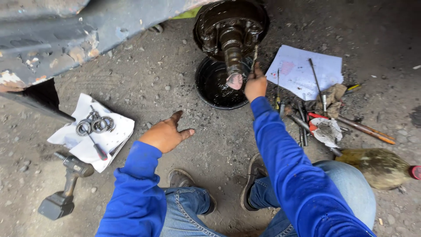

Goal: Cleaning grease and debris from a wheel axle spindle and hub assembly using a rag and screwdriver

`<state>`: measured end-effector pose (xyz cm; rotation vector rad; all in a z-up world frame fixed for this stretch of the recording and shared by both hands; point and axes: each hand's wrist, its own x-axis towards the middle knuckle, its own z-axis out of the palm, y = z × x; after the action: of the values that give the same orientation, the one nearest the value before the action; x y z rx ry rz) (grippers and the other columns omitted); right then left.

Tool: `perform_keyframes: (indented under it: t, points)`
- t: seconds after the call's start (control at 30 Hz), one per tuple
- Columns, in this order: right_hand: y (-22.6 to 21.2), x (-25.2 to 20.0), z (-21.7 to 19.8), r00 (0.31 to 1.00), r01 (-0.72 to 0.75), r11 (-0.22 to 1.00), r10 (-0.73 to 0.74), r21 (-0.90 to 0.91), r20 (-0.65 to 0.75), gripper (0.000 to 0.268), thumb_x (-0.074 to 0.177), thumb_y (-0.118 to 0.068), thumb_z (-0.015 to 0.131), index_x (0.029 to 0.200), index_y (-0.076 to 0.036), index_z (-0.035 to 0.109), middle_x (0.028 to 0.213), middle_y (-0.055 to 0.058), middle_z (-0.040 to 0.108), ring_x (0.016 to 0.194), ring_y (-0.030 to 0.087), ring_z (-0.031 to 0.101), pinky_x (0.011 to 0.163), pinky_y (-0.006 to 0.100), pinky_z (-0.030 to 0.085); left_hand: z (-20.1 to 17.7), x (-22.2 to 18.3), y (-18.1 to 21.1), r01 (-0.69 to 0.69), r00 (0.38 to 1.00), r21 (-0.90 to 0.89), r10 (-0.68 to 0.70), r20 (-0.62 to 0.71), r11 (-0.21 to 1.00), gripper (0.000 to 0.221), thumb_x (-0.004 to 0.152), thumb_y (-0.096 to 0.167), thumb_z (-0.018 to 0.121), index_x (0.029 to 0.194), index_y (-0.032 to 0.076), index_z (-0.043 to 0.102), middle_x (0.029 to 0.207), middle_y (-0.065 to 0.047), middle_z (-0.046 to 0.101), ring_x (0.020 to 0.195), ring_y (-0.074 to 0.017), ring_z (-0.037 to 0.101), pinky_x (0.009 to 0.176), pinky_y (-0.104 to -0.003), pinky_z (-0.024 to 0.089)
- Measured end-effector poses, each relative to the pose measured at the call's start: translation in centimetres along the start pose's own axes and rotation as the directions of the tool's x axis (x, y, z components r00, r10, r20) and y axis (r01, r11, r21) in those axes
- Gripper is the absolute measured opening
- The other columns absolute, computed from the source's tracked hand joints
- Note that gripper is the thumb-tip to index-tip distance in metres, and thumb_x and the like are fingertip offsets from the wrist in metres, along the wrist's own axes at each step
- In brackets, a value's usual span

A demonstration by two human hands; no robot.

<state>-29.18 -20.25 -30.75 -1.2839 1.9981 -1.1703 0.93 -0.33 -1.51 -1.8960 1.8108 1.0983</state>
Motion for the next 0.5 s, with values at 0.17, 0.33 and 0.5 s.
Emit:
perform_keyframes:
  t: [0.17,0.33,0.5]
  points:
    - [-7.8,-6.3,-5.2,0.990,-0.142,0.988,0.141,0.060,0.015,0.042,0.105,-0.023,0.054,0.147,-0.028,0.059,0.137,0.012,0.067,0.126,0.029,0.065,0.106,0.045,0.055,0.3,0.1,-0.4,-0.003,1.000,-0.015,0.002,-0.025,1.000,0.083,0.098,0.060,0.053,0.161,0.010,0.031,0.143,-0.026,0.059,0.138,-0.0432,0.052,0.115,-0.056,0.041]
    - [-4.9,-1.3,-4.0,1.000,-0.011,0.986,0.008,0.166,0.016,0.042,0.106,-0.011,0.052,0.147,-0.014,0.057,0.144,0.023,0.058,0.141,0.042,0.047,0.118,0.054,0.040,0.1,-0.1,-0.6,0.016,1.000,-0.007,-0.016,-0.013,1.000,0.083,0.098,0.059,0.053,0.161,0.011,0.031,0.144,-0.025,0.059,0.139,-0.0423,0.051,0.116,-0.055,0.041]
    - [-1.4,5.0,-1.5,0.950,-0.287,0.906,0.228,0.310,0.212,0.033,0.108,-0.032,0.048,0.135,-0.025,0.065,0.074,0.007,0.067,0.056,0.021,0.061,0.029,0.028,0.039,0.2,0.6,-0.8,0.047,0.999,-0.002,-0.047,0.010,0.999,0.082,0.100,0.058,0.052,0.161,0.009,0.031,0.145,-0.028,0.057,0.138,-0.0436,0.052,0.116,-0.056,0.041]
